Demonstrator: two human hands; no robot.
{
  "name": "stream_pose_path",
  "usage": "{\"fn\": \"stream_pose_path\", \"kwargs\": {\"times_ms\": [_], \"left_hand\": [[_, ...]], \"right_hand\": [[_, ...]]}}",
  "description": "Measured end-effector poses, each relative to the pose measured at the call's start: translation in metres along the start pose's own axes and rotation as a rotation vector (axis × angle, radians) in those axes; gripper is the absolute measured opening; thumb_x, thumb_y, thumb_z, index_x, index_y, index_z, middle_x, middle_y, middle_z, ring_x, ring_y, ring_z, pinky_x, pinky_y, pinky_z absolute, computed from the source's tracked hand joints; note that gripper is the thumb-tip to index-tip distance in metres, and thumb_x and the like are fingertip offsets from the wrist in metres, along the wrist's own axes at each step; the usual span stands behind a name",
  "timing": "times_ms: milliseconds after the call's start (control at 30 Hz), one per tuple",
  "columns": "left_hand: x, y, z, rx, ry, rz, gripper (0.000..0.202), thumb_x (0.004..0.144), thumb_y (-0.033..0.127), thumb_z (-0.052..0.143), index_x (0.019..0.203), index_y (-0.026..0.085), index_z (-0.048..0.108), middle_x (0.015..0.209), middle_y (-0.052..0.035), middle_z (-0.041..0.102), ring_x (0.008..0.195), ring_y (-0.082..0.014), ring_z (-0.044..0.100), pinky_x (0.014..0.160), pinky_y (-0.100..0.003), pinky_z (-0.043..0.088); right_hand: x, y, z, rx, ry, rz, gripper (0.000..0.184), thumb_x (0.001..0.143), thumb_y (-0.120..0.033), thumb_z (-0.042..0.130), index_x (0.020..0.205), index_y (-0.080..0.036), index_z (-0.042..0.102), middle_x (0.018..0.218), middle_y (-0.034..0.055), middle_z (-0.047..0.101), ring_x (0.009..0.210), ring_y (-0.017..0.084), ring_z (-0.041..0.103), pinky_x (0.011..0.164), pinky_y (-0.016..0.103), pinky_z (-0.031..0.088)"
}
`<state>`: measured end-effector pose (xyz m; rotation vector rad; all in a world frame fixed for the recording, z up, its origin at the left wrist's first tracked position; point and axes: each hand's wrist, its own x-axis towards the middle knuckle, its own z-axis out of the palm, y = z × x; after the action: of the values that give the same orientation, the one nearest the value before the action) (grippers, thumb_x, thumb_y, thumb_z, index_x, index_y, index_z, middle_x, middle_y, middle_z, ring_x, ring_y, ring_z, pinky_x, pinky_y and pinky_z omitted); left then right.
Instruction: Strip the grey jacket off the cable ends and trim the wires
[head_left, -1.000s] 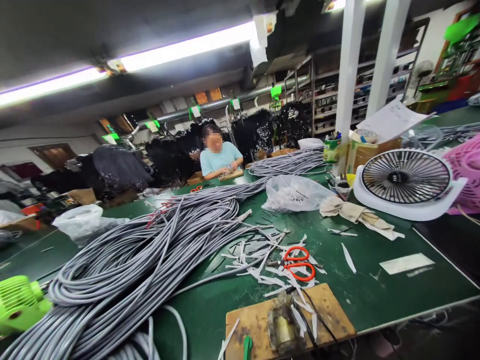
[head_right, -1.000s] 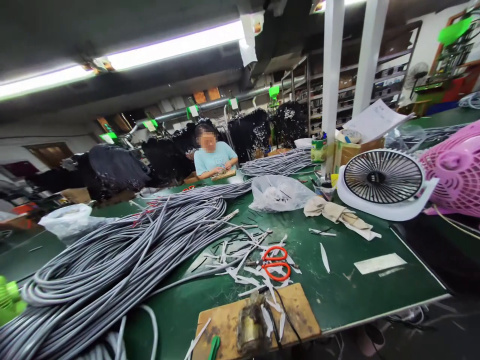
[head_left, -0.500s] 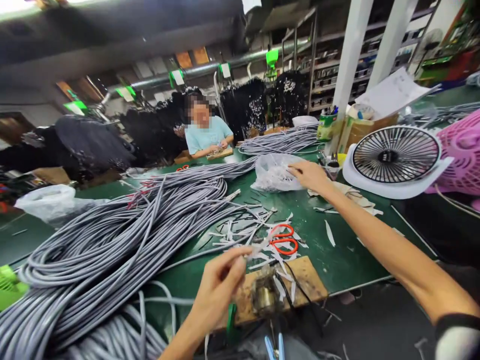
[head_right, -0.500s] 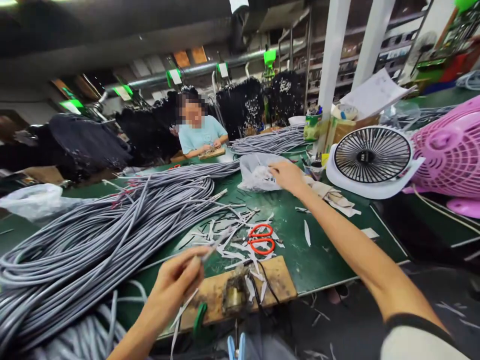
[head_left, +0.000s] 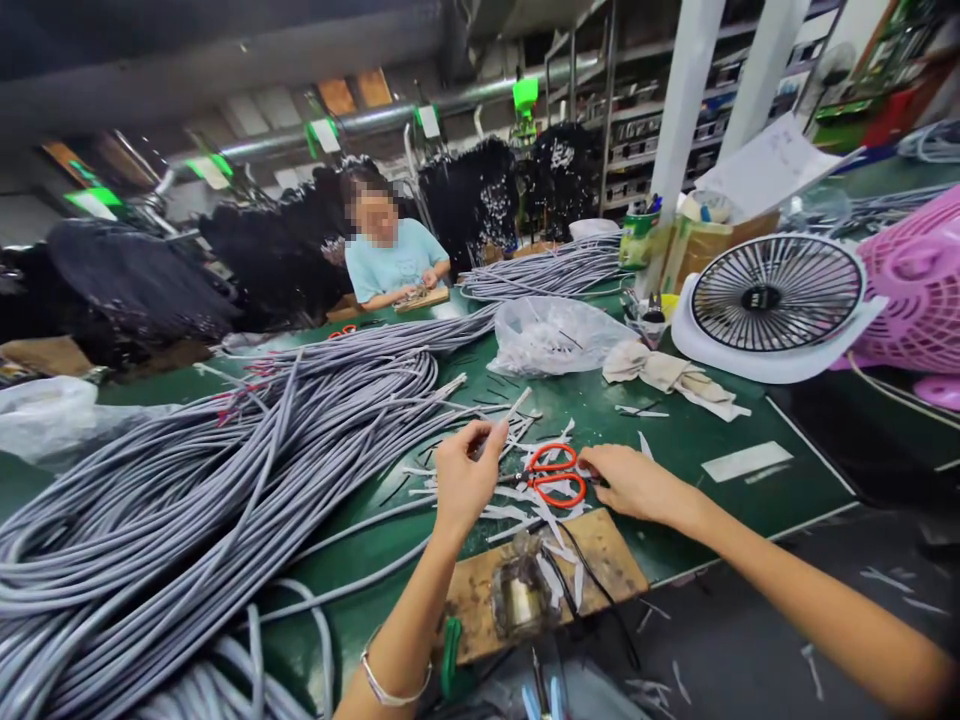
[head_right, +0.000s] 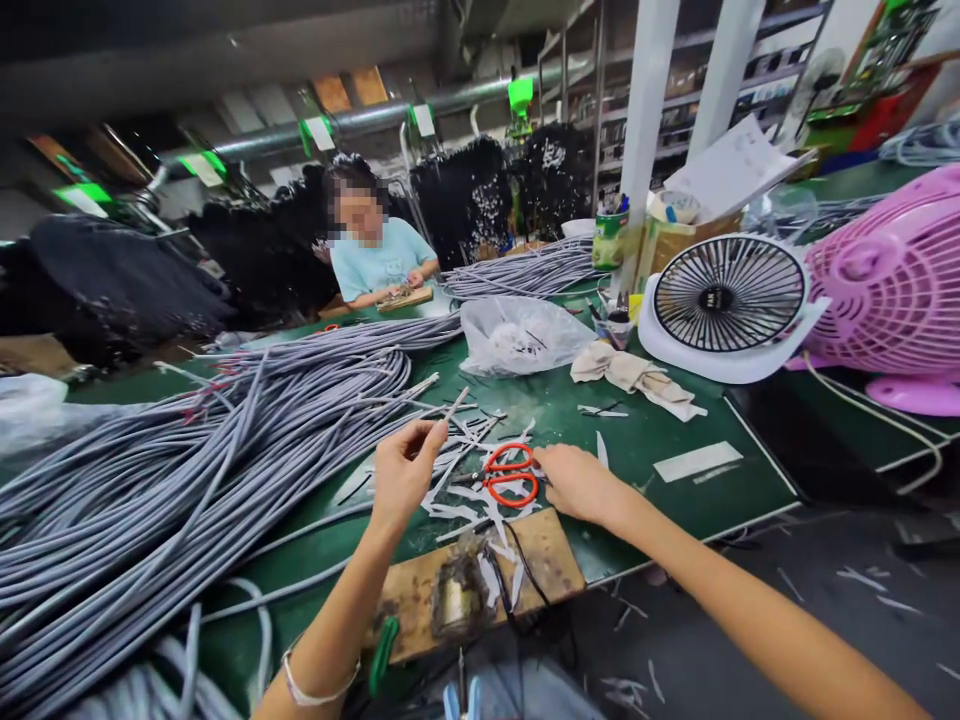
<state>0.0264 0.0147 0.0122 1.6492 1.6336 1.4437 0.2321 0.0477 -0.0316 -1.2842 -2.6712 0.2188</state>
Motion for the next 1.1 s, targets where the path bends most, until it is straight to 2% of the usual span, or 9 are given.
{"fn": "stream_pose_path", "kwargs": {"times_ms": [167,367,433,533,633,733,767,900,1100], "left_hand": [[-0.003,-0.016,-0.001,-0.157,-0.063,-0.037,0.024,0.077,0.033,0.054,0.082,0.012,0.064,0.078,-0.0054,0.065,0.072,-0.0144,0.057,0.067,-0.023,0.043],[-0.010,-0.018,-0.007,-0.165,-0.072,0.022,0.023,0.079,0.027,0.053,0.097,0.015,0.063,0.093,-0.0075,0.064,0.085,-0.0165,0.058,0.075,-0.026,0.044],[-0.012,-0.017,-0.006,-0.176,-0.060,-0.008,0.023,0.080,0.027,0.052,0.097,0.015,0.062,0.089,-0.0067,0.063,0.079,-0.0151,0.058,0.069,-0.024,0.045],[-0.014,-0.017,-0.005,-0.219,-0.082,-0.067,0.024,0.081,0.029,0.050,0.096,0.013,0.061,0.073,-0.0040,0.061,0.060,-0.0110,0.053,0.056,-0.022,0.043],[-0.015,-0.016,-0.006,-0.291,-0.127,-0.102,0.024,0.082,0.029,0.048,0.095,0.011,0.059,0.066,-0.0022,0.057,0.050,-0.0081,0.047,0.049,-0.020,0.038],[-0.015,-0.015,-0.008,-0.368,-0.169,-0.124,0.024,0.082,0.031,0.048,0.092,0.011,0.058,0.063,-0.0005,0.054,0.047,-0.0063,0.043,0.044,-0.019,0.033],[-0.015,-0.014,-0.009,-0.394,-0.188,-0.132,0.024,0.082,0.031,0.049,0.091,0.011,0.058,0.062,0.0003,0.052,0.046,-0.0057,0.041,0.043,-0.018,0.032],[-0.017,-0.012,-0.011,-0.447,-0.244,-0.167,0.024,0.081,0.032,0.050,0.091,0.011,0.058,0.060,0.0016,0.051,0.043,-0.0044,0.038,0.040,-0.017,0.029],[-0.023,-0.010,-0.007,-0.403,-0.290,-0.203,0.026,0.082,0.032,0.048,0.094,0.012,0.061,0.058,0.0016,0.051,0.041,-0.0044,0.038,0.040,-0.017,0.030]], "right_hand": [[-0.012,0.001,0.009,-0.264,0.084,0.040,0.014,0.069,-0.007,0.047,0.077,-0.015,0.055,0.078,0.0076,0.058,0.075,0.021,0.056,0.065,0.030,0.037],[-0.018,0.019,0.001,-0.271,0.078,0.129,0.016,0.074,-0.009,0.043,0.078,-0.017,0.055,0.073,0.0060,0.060,0.069,0.019,0.057,0.062,0.029,0.035],[-0.019,0.023,-0.003,-0.149,0.134,0.170,0.017,0.075,-0.008,0.039,0.079,-0.018,0.052,0.071,0.0045,0.059,0.065,0.017,0.056,0.060,0.027,0.035],[-0.012,0.019,-0.009,0.226,0.306,0.211,0.015,0.076,-0.010,0.032,0.071,-0.019,0.043,0.064,0.0005,0.053,0.058,0.013,0.049,0.056,0.025,0.035],[0.007,-0.001,-0.017,0.719,0.436,0.148,0.013,0.068,-0.010,0.031,0.063,-0.020,0.036,0.060,-0.0021,0.043,0.056,0.011,0.042,0.053,0.023,0.034],[0.032,-0.029,-0.030,1.172,0.432,0.079,0.005,0.066,-0.015,0.041,0.064,-0.019,0.038,0.059,-0.0046,0.035,0.051,0.009,0.034,0.047,0.021,0.030],[0.039,-0.038,-0.034,1.233,0.414,0.083,0.004,0.067,-0.018,0.046,0.070,-0.018,0.044,0.060,-0.0047,0.037,0.051,0.008,0.033,0.047,0.021,0.029],[0.058,-0.055,-0.041,1.176,0.406,0.116,0.026,0.072,-0.036,0.058,0.084,-0.014,0.064,0.056,-0.0027,0.045,0.050,0.008,0.036,0.045,0.021,0.027],[0.058,-0.053,-0.027,1.369,0.477,0.106,0.023,0.075,-0.037,0.059,0.076,-0.015,0.066,0.057,-0.0004,0.056,0.049,0.008,0.047,0.044,0.020,0.033]]}}
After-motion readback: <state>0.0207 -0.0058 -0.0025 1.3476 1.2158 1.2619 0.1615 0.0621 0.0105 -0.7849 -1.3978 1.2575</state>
